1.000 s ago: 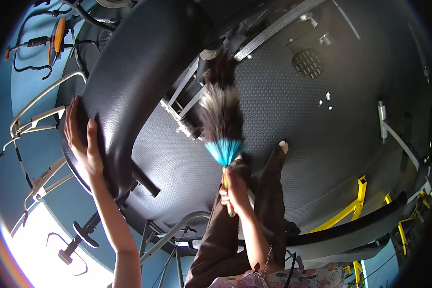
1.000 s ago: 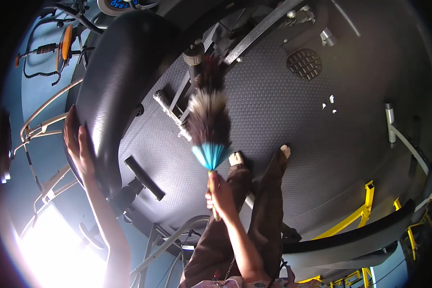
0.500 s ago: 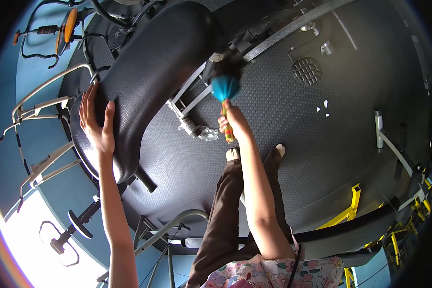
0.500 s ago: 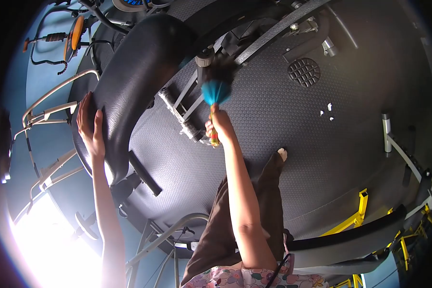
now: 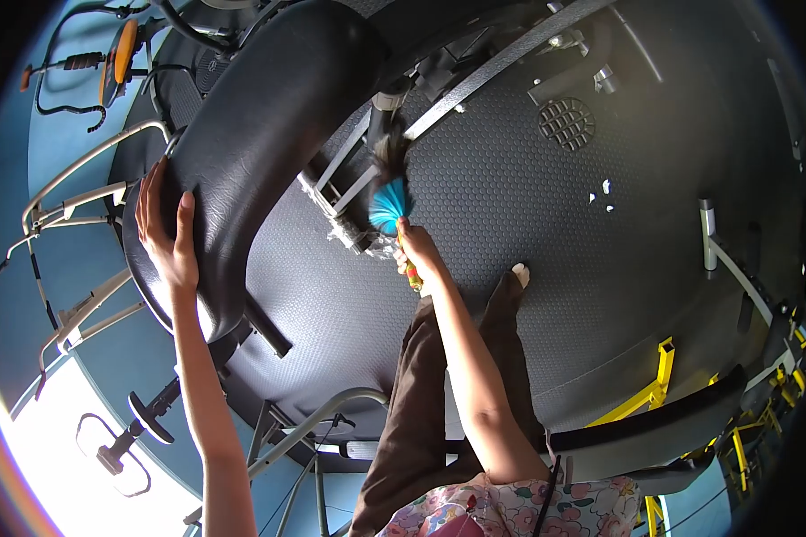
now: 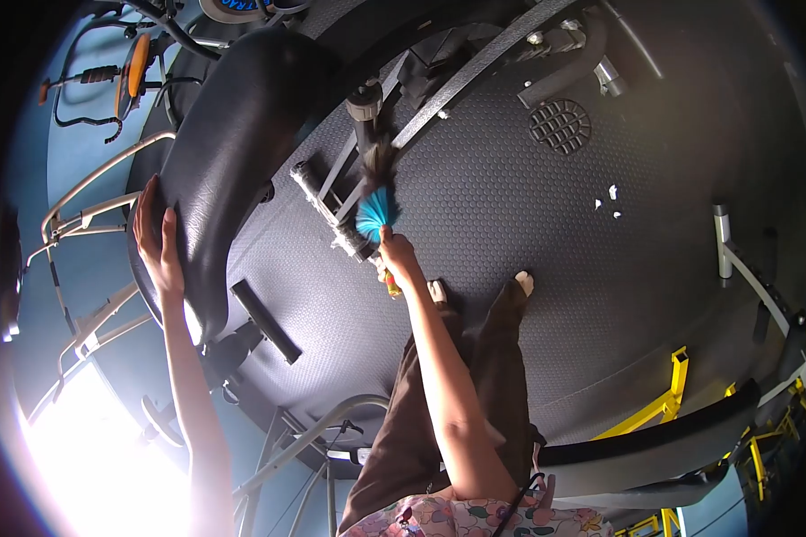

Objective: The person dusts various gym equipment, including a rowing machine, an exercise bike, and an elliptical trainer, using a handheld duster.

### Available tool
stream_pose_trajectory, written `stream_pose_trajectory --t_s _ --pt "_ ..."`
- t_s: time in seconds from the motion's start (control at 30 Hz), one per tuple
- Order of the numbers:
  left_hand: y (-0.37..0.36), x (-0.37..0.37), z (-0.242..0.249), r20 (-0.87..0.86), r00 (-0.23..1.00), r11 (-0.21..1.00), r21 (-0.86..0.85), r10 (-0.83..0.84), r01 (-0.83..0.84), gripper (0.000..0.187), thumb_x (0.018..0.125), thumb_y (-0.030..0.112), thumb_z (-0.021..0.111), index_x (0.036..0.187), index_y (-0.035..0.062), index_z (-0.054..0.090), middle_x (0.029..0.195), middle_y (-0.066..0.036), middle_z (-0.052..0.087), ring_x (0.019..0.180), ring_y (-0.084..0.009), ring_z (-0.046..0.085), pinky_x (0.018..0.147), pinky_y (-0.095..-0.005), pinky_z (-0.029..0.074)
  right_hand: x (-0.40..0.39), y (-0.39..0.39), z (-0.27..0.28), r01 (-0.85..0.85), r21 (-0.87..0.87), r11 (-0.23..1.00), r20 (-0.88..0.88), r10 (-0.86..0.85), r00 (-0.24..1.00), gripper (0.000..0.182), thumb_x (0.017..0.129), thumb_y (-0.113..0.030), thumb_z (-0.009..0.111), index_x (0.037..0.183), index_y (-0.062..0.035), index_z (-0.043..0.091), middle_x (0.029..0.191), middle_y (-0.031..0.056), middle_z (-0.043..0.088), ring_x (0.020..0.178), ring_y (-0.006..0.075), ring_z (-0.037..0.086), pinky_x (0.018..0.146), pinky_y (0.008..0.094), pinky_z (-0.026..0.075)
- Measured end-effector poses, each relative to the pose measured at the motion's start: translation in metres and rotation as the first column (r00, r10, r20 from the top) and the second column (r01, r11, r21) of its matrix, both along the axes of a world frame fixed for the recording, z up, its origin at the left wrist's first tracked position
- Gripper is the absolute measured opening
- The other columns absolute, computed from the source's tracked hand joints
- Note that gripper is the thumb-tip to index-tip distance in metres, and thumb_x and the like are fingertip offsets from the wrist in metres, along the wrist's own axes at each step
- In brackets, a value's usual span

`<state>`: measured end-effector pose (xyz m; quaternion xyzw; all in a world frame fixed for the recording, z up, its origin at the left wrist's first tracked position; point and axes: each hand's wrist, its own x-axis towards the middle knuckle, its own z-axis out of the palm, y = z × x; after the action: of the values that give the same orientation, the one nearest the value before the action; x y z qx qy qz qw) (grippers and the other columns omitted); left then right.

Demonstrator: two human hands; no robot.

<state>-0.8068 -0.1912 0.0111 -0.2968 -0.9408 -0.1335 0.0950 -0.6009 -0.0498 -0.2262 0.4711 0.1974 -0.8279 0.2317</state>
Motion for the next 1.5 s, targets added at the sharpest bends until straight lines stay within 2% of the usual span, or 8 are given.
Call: stream_pose_trajectory --t_s 0.2,0.4,0.63,0.77,0.97,1.2,1.37,1.5 --pt "0.002 0.0 -0.001 0.03 1.0 1.0 0.022 0.002 -0.002 0.052 0.083 0.043 0.047 0.123 0.0106 0.047 0.126 -0.009 0.047 0.122 -0.0286 0.035 0.103 -0.0424 0.022 0.015 0.02 0.022 0.077 0.468 0.88 0.021 -0.099 0.995 0.046 0.084 -0.054 0.044 0.074 -0.0087 0.04 0.05 -0.0011 0.038 0.036 0.0053 0.036 0.032 0.0205 0.031" --pt "0.027 0.038 0.006 0.02 0.984 0.983 0.056 0.176 -0.177 0.04 0.086 0.029 0.049 0.121 0.0103 0.049 0.124 -0.01 0.048 0.119 -0.0281 0.041 0.1 -0.0411 0.029 0.049 0.044 0.031 -0.089 0.39 0.917 0.04 0.08 0.996 0.046 0.084 -0.055 0.044 0.074 -0.0095 0.041 0.048 -0.0025 0.035 0.034 0.0051 0.033 0.031 0.0203 0.03" --pt "0.133 0.116 -0.079 0.003 0.86 0.832 0.256 -0.51 0.492 0.025 0.063 -0.005 0.062 0.087 0.0025 0.061 0.097 -0.012 0.06 0.09 -0.0264 0.057 0.079 -0.0337 0.043 0.146 0.064 0.108 -0.088 0.275 0.957 0.034 0.082 0.996 0.034 0.089 -0.042 0.044 0.077 -0.0095 0.044 0.051 -0.0031 0.036 0.035 0.003 0.032 0.03 0.0187 0.025" --pt "0.18 0.08 -0.177 0.51 0.849 0.923 0.377 -0.138 -0.076 0.036 0.07 0.013 0.069 0.102 0.0004 0.056 0.099 -0.014 0.061 0.088 -0.0251 0.061 0.075 -0.0325 0.047 0.226 0.044 0.1 -0.132 0.613 0.779 0.051 0.128 0.99 0.028 0.09 -0.033 0.045 0.084 -0.0056 0.048 0.054 -0.0028 0.039 0.039 0.0024 0.036 0.032 0.0177 0.028" --pt "0.261 0.061 -0.208 0.335 0.919 0.89 0.454 -0.209 0.037 0.057 0.069 0.024 0.071 0.113 -0.0031 0.046 0.106 -0.024 0.055 0.105 -0.0341 0.051 0.087 -0.0373 0.042 0.214 0.125 0.066 -0.184 0.897 0.401 0.166 0.08 0.983 0.027 0.091 -0.029 0.042 0.096 -0.004 0.053 0.051 -0.0009 0.041 0.041 0.0041 0.042 0.035 0.0187 0.032" --pt "0.299 0.035 -0.189 0.199 0.922 0.797 0.582 -0.332 0.161 0.05 0.073 0.034 0.067 0.101 -0.0049 0.051 0.084 -0.021 0.059 0.082 -0.0366 0.058 0.072 -0.0414 0.045 0.209 0.169 0.067 -0.411 0.908 0.083 0.365 0.326 0.872 0.03 0.089 -0.033 0.045 0.086 -0.0034 0.051 0.064 0.0185 0.057 0.058 0.0367 0.057 0.05 0.043 0.041" --pt "0.301 0.032 -0.203 0.259 0.931 0.911 0.388 -0.257 0.144 0.047 0.079 0.033 0.062 0.1 -0.0072 0.048 0.084 -0.025 0.056 0.077 -0.0406 0.055 0.068 -0.0425 0.044 0.227 0.22 0.077 -0.302 0.922 0.242 0.282 0.117 0.952 0.032 0.091 -0.034 0.042 0.097 -0.0038 0.051 0.055 0.0083 0.051 0.046 0.0177 0.052 0.044 0.0357 0.039" --pt "0.3 0.031 -0.209 0.182 0.957 0.929 0.337 -0.225 0.154 0.048 0.08 0.034 0.06 0.097 -0.0093 0.048 0.08 -0.027 0.056 0.077 -0.0434 0.055 0.066 -0.0444 0.043 0.248 0.199 0.044 -0.333 0.911 0.242 0.273 0.25 0.929 0.03 0.091 -0.032 0.041 0.097 -0.0037 0.05 0.064 0.0193 0.056 0.056 0.0358 0.058 0.046 0.0389 0.041"
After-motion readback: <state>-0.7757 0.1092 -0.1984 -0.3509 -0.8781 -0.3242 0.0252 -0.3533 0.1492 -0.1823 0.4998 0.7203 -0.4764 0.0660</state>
